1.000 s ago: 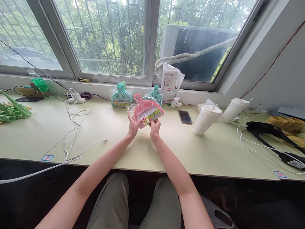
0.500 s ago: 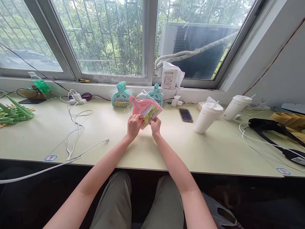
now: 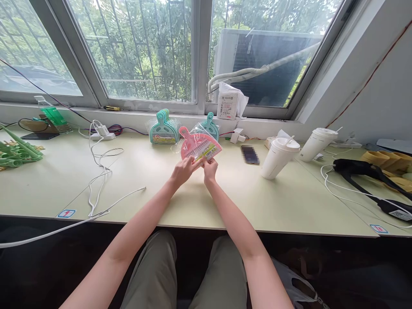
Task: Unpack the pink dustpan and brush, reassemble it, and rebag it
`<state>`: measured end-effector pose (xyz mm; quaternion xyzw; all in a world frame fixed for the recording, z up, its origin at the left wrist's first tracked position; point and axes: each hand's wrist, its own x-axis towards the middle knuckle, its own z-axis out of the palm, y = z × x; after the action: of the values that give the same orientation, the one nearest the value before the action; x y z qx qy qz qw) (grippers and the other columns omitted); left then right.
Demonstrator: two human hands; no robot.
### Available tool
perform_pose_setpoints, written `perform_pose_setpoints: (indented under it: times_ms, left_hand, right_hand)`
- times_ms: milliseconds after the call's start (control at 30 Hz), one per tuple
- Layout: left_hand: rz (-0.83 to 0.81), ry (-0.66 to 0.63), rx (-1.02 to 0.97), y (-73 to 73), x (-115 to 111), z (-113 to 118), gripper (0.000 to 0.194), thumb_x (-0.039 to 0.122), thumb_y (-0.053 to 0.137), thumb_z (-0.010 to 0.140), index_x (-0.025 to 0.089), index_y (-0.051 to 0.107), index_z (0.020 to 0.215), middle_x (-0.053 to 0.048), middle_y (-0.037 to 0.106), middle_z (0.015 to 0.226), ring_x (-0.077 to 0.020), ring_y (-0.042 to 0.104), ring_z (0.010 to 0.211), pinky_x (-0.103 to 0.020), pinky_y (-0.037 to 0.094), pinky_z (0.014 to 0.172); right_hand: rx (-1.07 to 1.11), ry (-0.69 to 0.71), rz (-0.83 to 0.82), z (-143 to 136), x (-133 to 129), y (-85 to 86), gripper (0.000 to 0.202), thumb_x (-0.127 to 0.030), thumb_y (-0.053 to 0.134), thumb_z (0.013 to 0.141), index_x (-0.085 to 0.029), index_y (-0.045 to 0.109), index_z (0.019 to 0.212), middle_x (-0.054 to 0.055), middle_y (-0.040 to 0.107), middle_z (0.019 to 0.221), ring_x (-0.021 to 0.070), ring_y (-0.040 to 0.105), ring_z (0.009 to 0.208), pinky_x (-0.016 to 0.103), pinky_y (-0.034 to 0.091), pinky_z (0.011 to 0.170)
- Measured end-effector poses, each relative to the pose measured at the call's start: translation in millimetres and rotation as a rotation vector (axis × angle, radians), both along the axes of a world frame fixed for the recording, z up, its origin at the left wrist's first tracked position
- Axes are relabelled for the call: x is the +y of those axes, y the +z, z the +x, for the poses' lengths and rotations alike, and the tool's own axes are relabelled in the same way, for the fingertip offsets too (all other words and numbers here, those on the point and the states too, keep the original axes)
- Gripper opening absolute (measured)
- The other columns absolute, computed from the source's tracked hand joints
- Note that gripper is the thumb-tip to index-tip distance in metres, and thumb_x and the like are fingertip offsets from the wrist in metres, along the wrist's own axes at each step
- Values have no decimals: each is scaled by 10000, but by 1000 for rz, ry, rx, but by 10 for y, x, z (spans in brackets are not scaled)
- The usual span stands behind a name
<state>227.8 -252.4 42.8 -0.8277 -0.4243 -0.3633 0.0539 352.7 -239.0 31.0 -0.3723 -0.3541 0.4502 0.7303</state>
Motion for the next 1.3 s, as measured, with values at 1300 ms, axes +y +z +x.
perform_pose_setpoints:
  times_ms: [1300]
  left_hand:
    - [-782, -451, -1112, -61, 143, -51, 759, 419, 725, 692, 217, 436, 1364, -109, 620, 1245, -286, 597, 1097, -348, 523, 773]
  right_hand:
    - [122, 246, -71, 101, 64, 34, 195, -239, 692, 724, -173, 646, 901, 38, 724, 928, 159, 686, 873, 307, 565, 857]
